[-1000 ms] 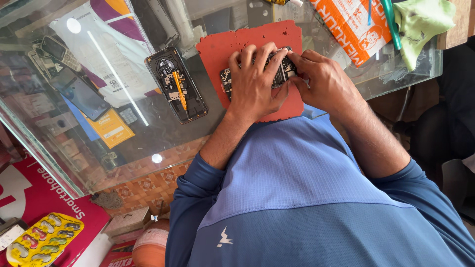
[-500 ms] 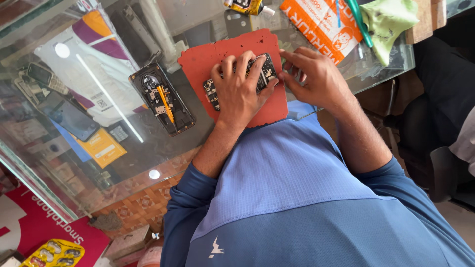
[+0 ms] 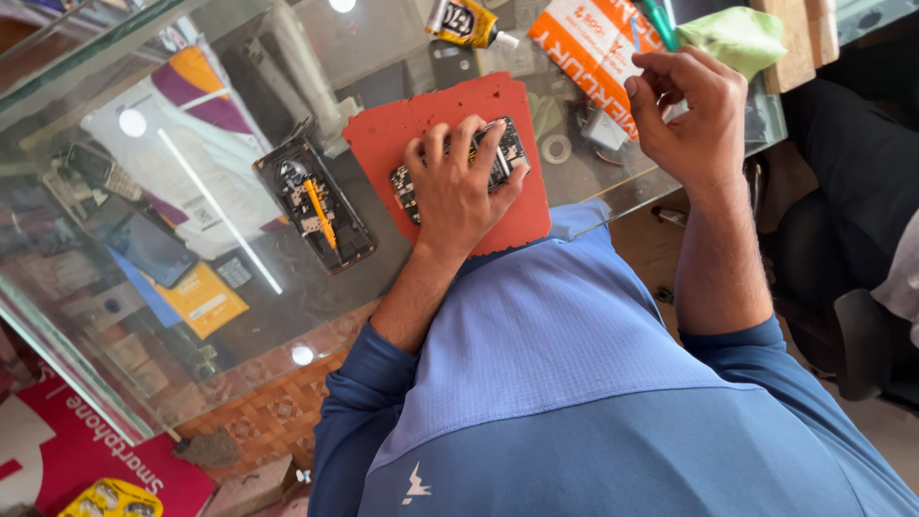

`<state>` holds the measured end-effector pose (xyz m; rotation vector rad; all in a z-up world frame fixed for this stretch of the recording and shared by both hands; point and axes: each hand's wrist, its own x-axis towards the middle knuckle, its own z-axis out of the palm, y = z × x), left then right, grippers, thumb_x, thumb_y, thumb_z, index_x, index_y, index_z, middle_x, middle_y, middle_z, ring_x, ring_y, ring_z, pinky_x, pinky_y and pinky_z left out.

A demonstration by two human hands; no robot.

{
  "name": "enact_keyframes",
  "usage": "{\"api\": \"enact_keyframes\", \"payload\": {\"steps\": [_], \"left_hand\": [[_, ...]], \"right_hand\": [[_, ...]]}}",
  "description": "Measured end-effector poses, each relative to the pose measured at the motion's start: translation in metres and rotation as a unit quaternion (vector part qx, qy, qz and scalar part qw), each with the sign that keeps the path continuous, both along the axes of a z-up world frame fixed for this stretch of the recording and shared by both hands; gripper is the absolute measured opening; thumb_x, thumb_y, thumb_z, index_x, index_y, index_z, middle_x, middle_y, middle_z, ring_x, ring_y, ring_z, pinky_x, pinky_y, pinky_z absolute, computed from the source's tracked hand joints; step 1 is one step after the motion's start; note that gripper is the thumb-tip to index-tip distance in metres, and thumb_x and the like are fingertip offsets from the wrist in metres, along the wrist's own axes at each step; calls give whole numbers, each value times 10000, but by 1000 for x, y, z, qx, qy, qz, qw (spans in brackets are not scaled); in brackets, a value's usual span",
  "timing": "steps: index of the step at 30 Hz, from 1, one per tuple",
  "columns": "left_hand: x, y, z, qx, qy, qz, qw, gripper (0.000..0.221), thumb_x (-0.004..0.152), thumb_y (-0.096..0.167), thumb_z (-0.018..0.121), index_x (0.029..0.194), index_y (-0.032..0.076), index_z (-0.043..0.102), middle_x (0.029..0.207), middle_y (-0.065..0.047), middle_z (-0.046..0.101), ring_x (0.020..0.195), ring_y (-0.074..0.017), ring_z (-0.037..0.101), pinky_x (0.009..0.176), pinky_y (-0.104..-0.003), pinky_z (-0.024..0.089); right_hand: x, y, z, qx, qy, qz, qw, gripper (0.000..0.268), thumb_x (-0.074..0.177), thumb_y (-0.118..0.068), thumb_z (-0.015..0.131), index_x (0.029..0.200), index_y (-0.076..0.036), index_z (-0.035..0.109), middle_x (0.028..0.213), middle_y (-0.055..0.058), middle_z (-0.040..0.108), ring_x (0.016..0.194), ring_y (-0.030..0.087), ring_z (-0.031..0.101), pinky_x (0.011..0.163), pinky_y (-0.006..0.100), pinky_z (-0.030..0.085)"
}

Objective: The person applies a protective film to a smartphone screen, cleans the internal components with a cloth, and installs a new battery into the phone chassis. The person uses a plastic card to smooth the film and a screwdriver to secure the battery.

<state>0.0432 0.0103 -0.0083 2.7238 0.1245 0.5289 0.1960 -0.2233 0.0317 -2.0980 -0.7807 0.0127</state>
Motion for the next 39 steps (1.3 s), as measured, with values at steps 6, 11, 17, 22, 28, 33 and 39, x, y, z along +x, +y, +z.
{"api": "enact_keyframes", "payload": {"steps": [6, 11, 17, 22, 28, 33, 39], "left_hand": [[-5, 1, 9, -28, -14, -12, 999, 511, 1017, 521, 626, 1350, 133, 638, 1319, -96, 585, 1174, -323, 526, 1000, -541, 399], [-26, 8, 30, -55, -97, -25, 993, 585, 999, 493, 616, 1374, 44, 608, 1360, -160, 573, 1198, -336, 555, 1045, -539, 444], [-155, 41, 29, -516, 79, -112, 846, 75, 962, 20, 583, 963, 15, 658, 923, -89, 673, 797, -173, 656, 747, -321, 551], [-299, 54, -55, -690, 419, 51, 587, 233, 883, 86, 562, 1060, 25, 702, 978, -108, 763, 869, -198, 745, 748, -340, 617], [-342, 132, -113, -112, 174, 452, 868, 206, 848, 78, 725, 1033, 15, 659, 1011, -200, 657, 959, -394, 625, 836, -510, 527], [-299, 220, -119, 20, -35, 454, 890, 618, 967, 164, 813, 1465, 5, 483, 1472, -239, 452, 1396, -454, 448, 1156, -549, 426], [-267, 287, -155, 77, 70, 506, 856, 561, 886, 206, 822, 1362, -14, 624, 1475, -330, 468, 1349, -503, 461, 1114, -551, 428]], "right_hand": [[-22, 23, -6, -11, 3, 30, 999, 39, 1082, 33, 772, 1098, 54, 743, 875, 102, 705, 751, 122, 686, 691, 239, 537], [-31, 38, -12, 6, 10, 79, 997, 76, 1060, 70, 717, 1125, 52, 751, 916, 111, 728, 790, 128, 717, 730, 242, 555], [-30, 45, -16, -22, 22, 108, 994, 76, 1085, 67, 711, 1138, 54, 764, 921, 122, 726, 792, 133, 710, 732, 237, 542], [-23, 52, -5, -36, 5, 128, 991, 58, 1074, 75, 702, 1098, 76, 755, 904, 132, 721, 787, 145, 716, 728, 243, 544], [-17, 51, -2, -43, -8, 136, 990, 50, 1080, 81, 702, 1083, 97, 749, 922, 148, 724, 786, 163, 714, 726, 247, 545], [-12, 39, -14, -55, -11, 130, 990, 49, 1086, 78, 707, 1094, 92, 753, 933, 144, 728, 802, 157, 719, 746, 241, 552], [-12, 18, -29, -81, 15, 108, 991, 112, 1084, 51, 671, 1131, 60, 772, 937, 107, 743, 798, 120, 732, 753, 216, 548]]}}
